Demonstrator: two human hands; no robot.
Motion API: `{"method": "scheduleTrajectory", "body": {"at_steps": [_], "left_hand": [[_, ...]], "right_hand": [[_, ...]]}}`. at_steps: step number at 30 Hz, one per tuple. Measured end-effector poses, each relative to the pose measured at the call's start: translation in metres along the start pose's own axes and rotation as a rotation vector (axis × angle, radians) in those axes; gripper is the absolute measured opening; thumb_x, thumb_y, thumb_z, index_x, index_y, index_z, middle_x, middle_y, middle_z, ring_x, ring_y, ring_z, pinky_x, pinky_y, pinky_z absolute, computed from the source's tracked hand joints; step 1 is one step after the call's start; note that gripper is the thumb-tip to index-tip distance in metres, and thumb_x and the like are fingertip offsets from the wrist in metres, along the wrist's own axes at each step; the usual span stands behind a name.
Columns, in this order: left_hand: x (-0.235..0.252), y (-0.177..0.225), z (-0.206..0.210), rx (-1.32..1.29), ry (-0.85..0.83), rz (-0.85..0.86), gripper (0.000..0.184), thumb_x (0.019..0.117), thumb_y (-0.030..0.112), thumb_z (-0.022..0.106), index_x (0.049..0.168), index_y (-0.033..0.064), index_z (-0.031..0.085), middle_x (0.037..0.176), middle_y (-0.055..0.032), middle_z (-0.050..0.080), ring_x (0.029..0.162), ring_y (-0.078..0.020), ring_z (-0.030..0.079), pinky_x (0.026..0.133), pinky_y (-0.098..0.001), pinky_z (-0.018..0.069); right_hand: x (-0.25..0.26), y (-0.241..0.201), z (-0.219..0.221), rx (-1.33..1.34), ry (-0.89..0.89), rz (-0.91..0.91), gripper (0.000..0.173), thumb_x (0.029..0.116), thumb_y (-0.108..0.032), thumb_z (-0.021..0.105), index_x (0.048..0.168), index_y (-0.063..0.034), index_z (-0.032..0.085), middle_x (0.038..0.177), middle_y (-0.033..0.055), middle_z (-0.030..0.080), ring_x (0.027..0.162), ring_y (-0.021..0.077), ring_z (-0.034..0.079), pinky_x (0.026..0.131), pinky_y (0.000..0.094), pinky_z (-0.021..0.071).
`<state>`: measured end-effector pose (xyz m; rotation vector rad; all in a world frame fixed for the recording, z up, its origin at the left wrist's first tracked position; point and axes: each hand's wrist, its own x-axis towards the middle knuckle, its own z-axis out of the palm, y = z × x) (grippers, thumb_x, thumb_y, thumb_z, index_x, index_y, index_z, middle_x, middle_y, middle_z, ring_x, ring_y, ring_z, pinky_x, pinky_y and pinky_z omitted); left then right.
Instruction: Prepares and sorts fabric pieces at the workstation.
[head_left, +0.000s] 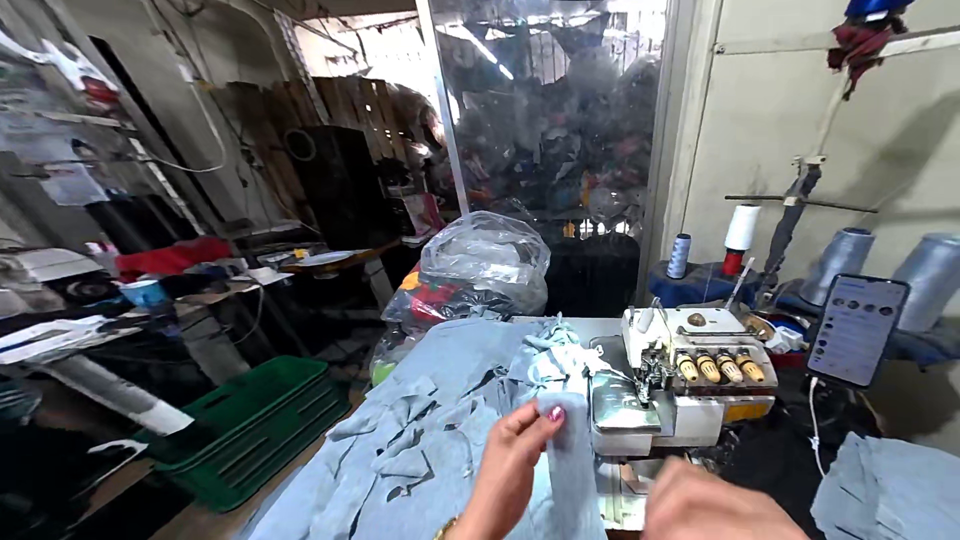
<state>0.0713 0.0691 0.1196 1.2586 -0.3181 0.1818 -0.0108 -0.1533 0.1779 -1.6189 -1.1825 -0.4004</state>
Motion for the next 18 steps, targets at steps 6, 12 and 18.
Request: {"method": "scheduleTrajectory", "body": {"at_steps": [6, 12, 18], "left_hand": [[-0.034, -0.011, 0.04, 0.018, -0.15, 0.311, 0.014, 0.0965, 0.026, 0.068, 0.102, 0.0226, 0.08, 0.102, 0.0114, 0.072, 0.096, 0.0018, 0.065, 0.085, -0.0175, 0.0548], [-0.036, -0.015, 0.054, -0.036, -0.213, 0.37, 0.018, 0.0991, 0.02, 0.065, 0.109, 0.0217, 0.08, 0.107, 0.0122, 0.07, 0.099, 0.0035, 0.062, 0.087, -0.0152, 0.0531], [-0.033, -0.009, 0.049, -0.055, -0.361, 0.346, 0.02, 0.0994, 0.02, 0.063, 0.113, 0.0197, 0.078, 0.111, 0.0097, 0.069, 0.103, 0.0015, 0.061, 0.09, -0.0175, 0.0518]], "right_hand": [[0.0, 0.048, 0.009, -0.195, 0.299, 0.1, 0.023, 0.0999, -0.034, 0.066, 0.098, -0.0112, 0.069, 0.102, 0.0012, 0.065, 0.106, 0.0036, 0.061, 0.091, 0.0187, 0.0519], [-0.01, 0.047, 0.005, -0.134, 0.364, 0.22, 0.022, 0.0987, -0.028, 0.066, 0.093, -0.007, 0.062, 0.12, 0.0073, 0.07, 0.113, 0.0053, 0.064, 0.088, 0.0203, 0.0546], [-0.01, 0.039, 0.002, -0.047, 0.366, 0.283, 0.016, 0.0948, -0.016, 0.069, 0.1, -0.0055, 0.059, 0.093, -0.0022, 0.067, 0.086, -0.0018, 0.065, 0.077, 0.0178, 0.0565]]}}
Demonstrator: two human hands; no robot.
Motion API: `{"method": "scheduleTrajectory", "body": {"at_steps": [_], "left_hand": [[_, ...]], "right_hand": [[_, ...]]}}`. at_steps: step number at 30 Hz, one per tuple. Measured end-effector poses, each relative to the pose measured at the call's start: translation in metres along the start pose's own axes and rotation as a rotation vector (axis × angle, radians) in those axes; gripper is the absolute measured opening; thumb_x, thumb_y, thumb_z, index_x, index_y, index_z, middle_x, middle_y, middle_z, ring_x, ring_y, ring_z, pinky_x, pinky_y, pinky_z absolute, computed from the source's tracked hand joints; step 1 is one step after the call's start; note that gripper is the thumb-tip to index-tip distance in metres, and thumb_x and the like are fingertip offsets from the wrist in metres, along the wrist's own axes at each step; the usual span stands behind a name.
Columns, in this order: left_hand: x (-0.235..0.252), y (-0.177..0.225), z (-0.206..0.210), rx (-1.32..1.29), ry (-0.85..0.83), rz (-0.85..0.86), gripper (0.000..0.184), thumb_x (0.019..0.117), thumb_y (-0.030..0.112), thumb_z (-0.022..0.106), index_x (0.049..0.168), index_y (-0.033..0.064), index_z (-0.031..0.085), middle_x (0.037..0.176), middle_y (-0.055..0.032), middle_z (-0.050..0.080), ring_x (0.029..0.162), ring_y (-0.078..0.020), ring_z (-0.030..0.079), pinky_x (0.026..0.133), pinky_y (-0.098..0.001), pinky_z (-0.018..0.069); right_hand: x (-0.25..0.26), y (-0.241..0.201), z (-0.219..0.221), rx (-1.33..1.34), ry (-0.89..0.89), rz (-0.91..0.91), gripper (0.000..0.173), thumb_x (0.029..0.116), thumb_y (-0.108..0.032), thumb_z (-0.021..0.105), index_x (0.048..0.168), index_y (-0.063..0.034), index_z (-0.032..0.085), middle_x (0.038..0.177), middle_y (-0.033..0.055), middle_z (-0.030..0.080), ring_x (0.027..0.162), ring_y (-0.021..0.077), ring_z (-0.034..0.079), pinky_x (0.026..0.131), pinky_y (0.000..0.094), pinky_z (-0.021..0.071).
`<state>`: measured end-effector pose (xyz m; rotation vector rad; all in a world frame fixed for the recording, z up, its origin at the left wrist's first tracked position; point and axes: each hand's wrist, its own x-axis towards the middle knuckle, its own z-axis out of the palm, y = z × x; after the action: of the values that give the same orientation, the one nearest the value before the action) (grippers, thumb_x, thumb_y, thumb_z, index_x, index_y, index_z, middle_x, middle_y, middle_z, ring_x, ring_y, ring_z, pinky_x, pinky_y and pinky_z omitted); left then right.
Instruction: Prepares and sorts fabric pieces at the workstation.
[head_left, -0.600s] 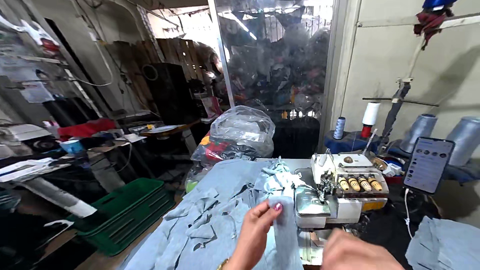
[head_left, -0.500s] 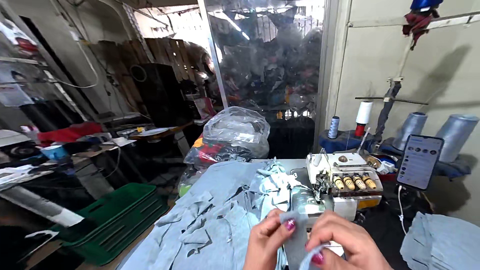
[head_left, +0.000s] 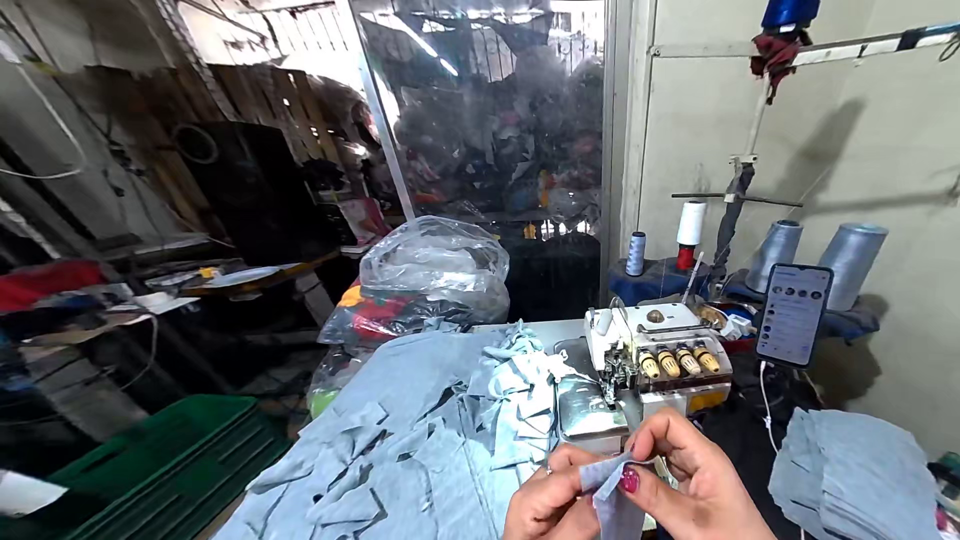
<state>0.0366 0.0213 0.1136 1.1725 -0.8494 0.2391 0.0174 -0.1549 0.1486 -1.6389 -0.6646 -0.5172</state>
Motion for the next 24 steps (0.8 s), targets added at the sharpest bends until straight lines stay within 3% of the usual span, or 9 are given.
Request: {"method": "scheduleTrajectory", "body": {"at_steps": [3, 8, 11, 13, 14, 16, 18, 20, 24], "left_hand": [[-0.004, 0.001, -0.004, -0.024, -0.105, -0.019, 0.03, 0.0973, 0.028, 0.064, 0.125, 0.0187, 0.072, 0.125, 0.0095, 0.063, 0.115, -0.0023, 0.058, 0.099, -0.0242, 0.0506], [-0.007, 0.003, 0.006, 0.042, 0.131, -0.111, 0.02, 0.0995, 0.015, 0.063, 0.114, 0.016, 0.078, 0.107, 0.0087, 0.07, 0.099, -0.0006, 0.063, 0.089, -0.0211, 0.0544], [-0.004, 0.001, 0.005, 0.018, 0.115, -0.152, 0.028, 0.1006, 0.01, 0.06, 0.126, 0.0092, 0.07, 0.115, 0.0059, 0.071, 0.104, -0.0024, 0.065, 0.093, -0.0243, 0.0544], [-0.006, -0.006, 0.006, -0.062, 0.118, -0.253, 0.039, 0.0983, 0.003, 0.058, 0.136, -0.0026, 0.053, 0.119, 0.0024, 0.07, 0.105, -0.0058, 0.067, 0.095, -0.029, 0.0563], [-0.009, -0.013, 0.005, -0.093, 0.147, -0.339, 0.042, 0.0958, -0.001, 0.058, 0.136, -0.0054, 0.048, 0.113, 0.0015, 0.07, 0.1, -0.007, 0.068, 0.092, -0.0299, 0.0573], [-0.012, -0.031, 0.001, -0.104, 0.26, -0.519, 0.041, 0.0942, -0.004, 0.058, 0.134, -0.0055, 0.052, 0.094, 0.0006, 0.07, 0.083, -0.0084, 0.069, 0.078, -0.0297, 0.0593], [-0.005, -0.051, -0.009, 0.027, 0.321, -0.594, 0.037, 0.0957, -0.002, 0.057, 0.133, -0.0045, 0.054, 0.081, 0.001, 0.066, 0.07, -0.0071, 0.064, 0.068, -0.0264, 0.056], [0.007, -0.068, -0.025, 0.333, 0.257, -0.588, 0.034, 0.0975, 0.004, 0.057, 0.131, -0.0019, 0.059, 0.078, 0.0015, 0.065, 0.067, -0.0044, 0.06, 0.067, -0.024, 0.0524], [0.038, -0.077, -0.046, 0.929, 0.035, -0.601, 0.034, 0.1003, 0.015, 0.053, 0.131, 0.0061, 0.066, 0.076, -0.0087, 0.065, 0.066, -0.0231, 0.06, 0.066, -0.0461, 0.0508]], "right_hand": [[0.0, -0.001, 0.001, 0.005, 0.003, 0.023, 0.015, 0.0949, -0.014, 0.069, 0.102, -0.0059, 0.058, 0.092, -0.0031, 0.066, 0.084, -0.0023, 0.064, 0.076, 0.0176, 0.056], [0.003, -0.003, 0.0, 0.037, -0.139, 0.093, 0.017, 0.0957, -0.014, 0.067, 0.106, -0.004, 0.058, 0.087, -0.002, 0.065, 0.076, -0.0018, 0.062, 0.068, 0.0175, 0.0529], [0.013, 0.002, -0.006, 0.014, -0.209, 0.036, 0.01, 0.0984, -0.008, 0.06, 0.105, -0.002, 0.062, 0.089, 0.0015, 0.068, 0.077, -0.0018, 0.062, 0.069, 0.016, 0.0523], [0.017, 0.013, -0.008, -0.05, -0.131, -0.058, 0.011, 0.0971, -0.004, 0.057, 0.098, -0.0027, 0.068, 0.089, 0.0019, 0.068, 0.079, -0.0025, 0.061, 0.071, 0.0132, 0.0512], [0.018, 0.022, -0.01, -0.093, -0.053, -0.082, 0.015, 0.0963, -0.003, 0.057, 0.096, -0.005, 0.071, 0.089, 0.0006, 0.068, 0.082, -0.0021, 0.062, 0.073, 0.0132, 0.0523], [0.017, 0.048, -0.017, -0.162, 0.129, -0.046, 0.022, 0.0929, -0.001, 0.055, 0.092, -0.0083, 0.076, 0.088, -0.0024, 0.069, 0.084, -0.0012, 0.064, 0.074, 0.0149, 0.0538], [0.008, 0.079, -0.02, -0.201, 0.252, 0.13, 0.025, 0.0923, 0.0, 0.053, 0.094, -0.0066, 0.078, 0.091, -0.0006, 0.071, 0.083, 0.0012, 0.064, 0.071, 0.0174, 0.0541], [-0.005, 0.104, -0.016, -0.217, 0.285, 0.371, 0.025, 0.0947, 0.0, 0.051, 0.1, -0.0035, 0.076, 0.099, 0.0048, 0.072, 0.085, 0.0068, 0.067, 0.072, 0.0238, 0.0554], [-0.009, 0.128, -0.003, -0.194, 0.342, 0.607, 0.025, 0.098, -0.003, 0.051, 0.11, -0.0009, 0.073, 0.103, 0.0071, 0.072, 0.077, 0.0073, 0.064, 0.069, 0.0255, 0.0537]]}}
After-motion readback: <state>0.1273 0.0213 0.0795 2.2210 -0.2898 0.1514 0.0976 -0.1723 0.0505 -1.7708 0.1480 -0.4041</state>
